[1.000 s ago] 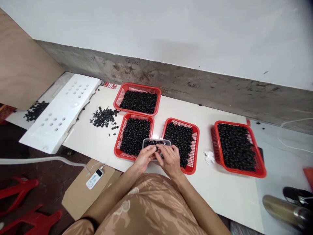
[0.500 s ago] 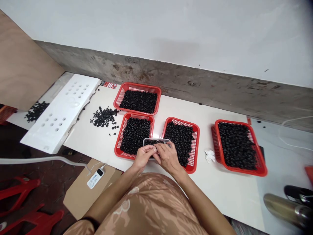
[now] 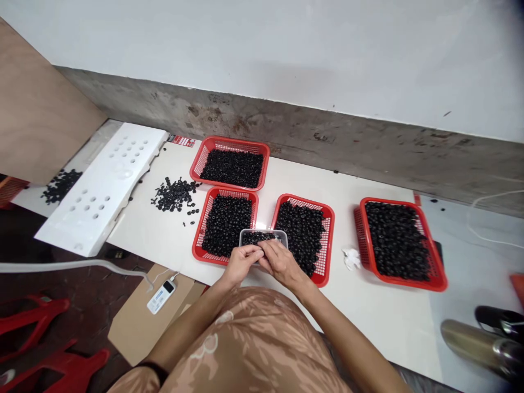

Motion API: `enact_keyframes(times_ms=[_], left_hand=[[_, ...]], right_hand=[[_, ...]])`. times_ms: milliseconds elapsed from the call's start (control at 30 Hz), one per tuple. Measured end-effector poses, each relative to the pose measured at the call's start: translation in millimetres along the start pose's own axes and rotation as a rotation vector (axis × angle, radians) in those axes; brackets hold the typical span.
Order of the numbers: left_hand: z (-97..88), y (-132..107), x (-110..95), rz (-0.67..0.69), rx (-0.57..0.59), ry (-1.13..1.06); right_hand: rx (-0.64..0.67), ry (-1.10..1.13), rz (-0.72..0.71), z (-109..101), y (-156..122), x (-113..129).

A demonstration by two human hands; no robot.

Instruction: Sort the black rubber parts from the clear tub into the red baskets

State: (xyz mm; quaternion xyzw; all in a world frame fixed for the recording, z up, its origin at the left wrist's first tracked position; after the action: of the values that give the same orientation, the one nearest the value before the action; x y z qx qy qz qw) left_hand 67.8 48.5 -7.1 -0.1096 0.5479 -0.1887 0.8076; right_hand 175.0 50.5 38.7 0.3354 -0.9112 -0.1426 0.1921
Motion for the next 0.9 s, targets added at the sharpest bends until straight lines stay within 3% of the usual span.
enact_keyframes(times_ms=[200, 433, 667, 800, 900], left_hand=[[-0.6, 1.3, -2.1, 0.031, -0.029, 0.023], [9.4, 2.7, -6.0, 0.006, 0.039, -0.05], [11.8, 2.5, -16.3, 0.102, -0.013, 0.146], [6.7, 1.4, -18.3, 0.113, -0.052, 0.123], [3.8, 1.2, -18.2, 0.103, -0.048, 0.047]], right_hand=[[-0.089, -0.056, 0.01, 7.3, -3.7, 2.3], [-0.104, 0.038, 0.109, -0.3, -3.5, -12.0], [-0.123, -0.031, 0.098, -7.3, 0.7, -4.7], [-0.061, 0.09, 0.133, -15.4, 6.8, -5.6], [0.049, 0.311, 0.191, -21.9, 10.7, -13.3]])
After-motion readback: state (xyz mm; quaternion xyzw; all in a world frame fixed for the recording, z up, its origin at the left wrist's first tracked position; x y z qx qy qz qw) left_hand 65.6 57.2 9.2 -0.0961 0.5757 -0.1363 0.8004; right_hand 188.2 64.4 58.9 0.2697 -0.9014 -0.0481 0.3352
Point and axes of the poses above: each hand's wrist, its own y-axis towards the middle knuckle, its own z-axis out of the palm, x = y × z, the point moved 7 cm from there along y, towards the middle knuckle, and after that the axes turned 14 degrees about -y, right-handed, at the moved point
